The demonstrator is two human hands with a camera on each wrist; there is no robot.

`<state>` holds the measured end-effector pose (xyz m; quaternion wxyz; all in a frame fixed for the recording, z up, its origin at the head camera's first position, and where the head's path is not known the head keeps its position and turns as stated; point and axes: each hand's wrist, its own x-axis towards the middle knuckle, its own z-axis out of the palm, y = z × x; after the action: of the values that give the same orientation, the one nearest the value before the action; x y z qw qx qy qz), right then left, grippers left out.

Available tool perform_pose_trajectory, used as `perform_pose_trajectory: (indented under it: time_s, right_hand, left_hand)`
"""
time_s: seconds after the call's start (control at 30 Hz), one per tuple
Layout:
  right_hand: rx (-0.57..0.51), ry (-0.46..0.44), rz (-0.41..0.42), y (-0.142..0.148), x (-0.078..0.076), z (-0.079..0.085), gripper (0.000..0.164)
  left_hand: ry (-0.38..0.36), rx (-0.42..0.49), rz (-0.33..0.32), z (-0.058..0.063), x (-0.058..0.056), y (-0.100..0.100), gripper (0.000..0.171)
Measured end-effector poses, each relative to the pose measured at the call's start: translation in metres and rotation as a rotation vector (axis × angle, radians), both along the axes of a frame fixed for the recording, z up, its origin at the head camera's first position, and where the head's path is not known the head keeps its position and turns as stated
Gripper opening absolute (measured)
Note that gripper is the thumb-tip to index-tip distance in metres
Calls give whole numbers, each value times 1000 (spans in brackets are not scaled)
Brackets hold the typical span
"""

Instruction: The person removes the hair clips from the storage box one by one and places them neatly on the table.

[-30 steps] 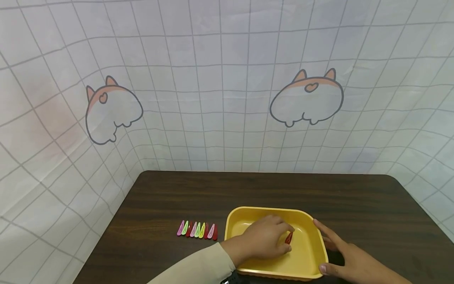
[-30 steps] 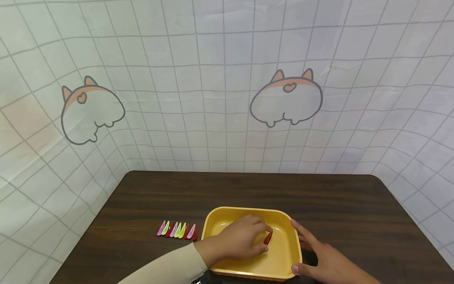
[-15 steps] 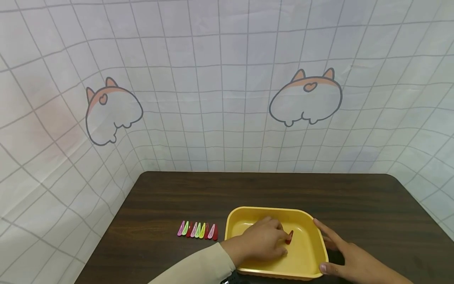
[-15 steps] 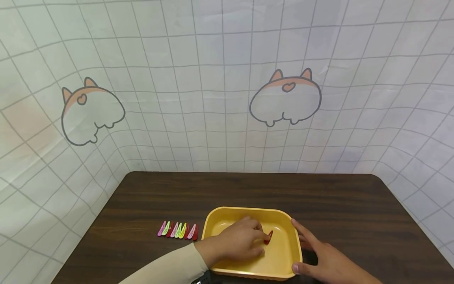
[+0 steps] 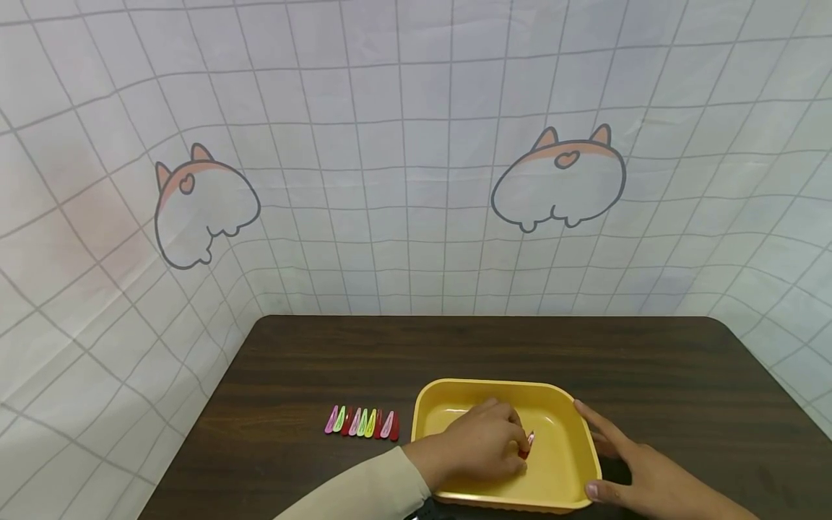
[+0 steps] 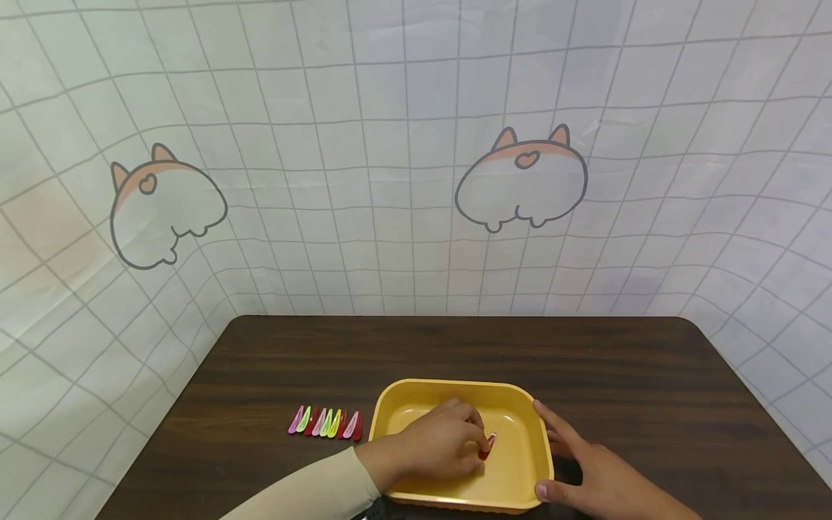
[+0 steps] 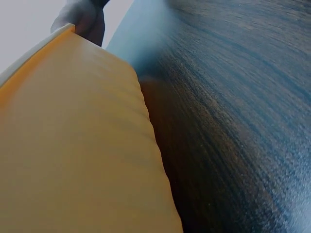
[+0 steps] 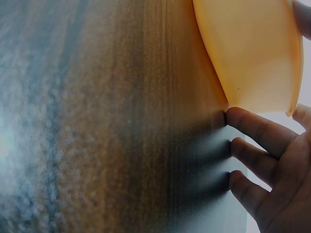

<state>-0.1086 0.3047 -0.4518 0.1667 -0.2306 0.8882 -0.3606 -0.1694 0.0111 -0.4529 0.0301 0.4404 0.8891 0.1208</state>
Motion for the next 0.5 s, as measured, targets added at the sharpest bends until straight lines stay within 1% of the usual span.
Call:
perform_pose_trajectory:
  time_s: [0.1, 0.2, 0.33, 0.4, 0.5]
  right_hand:
    - [3, -9, -2, 0, -1, 0, 96]
    - [6, -19, -13, -1, 0, 0, 96]
    - [-4, -25, -23, -2, 1, 2, 96]
    - [-15, -23, -17, -2, 2, 3, 96]
    - [-22, -33, -17, -2, 2, 4, 96]
  left_hand:
    - [-8, 2, -7, 0, 1, 0, 9]
    - [-27, 3, 14, 0, 0, 0, 19]
    - [-36, -3, 55, 0, -1, 1, 39]
    - [-37, -12, 70, -1, -2, 1, 44]
    - [-38, -24, 82, -1, -2, 1, 47]
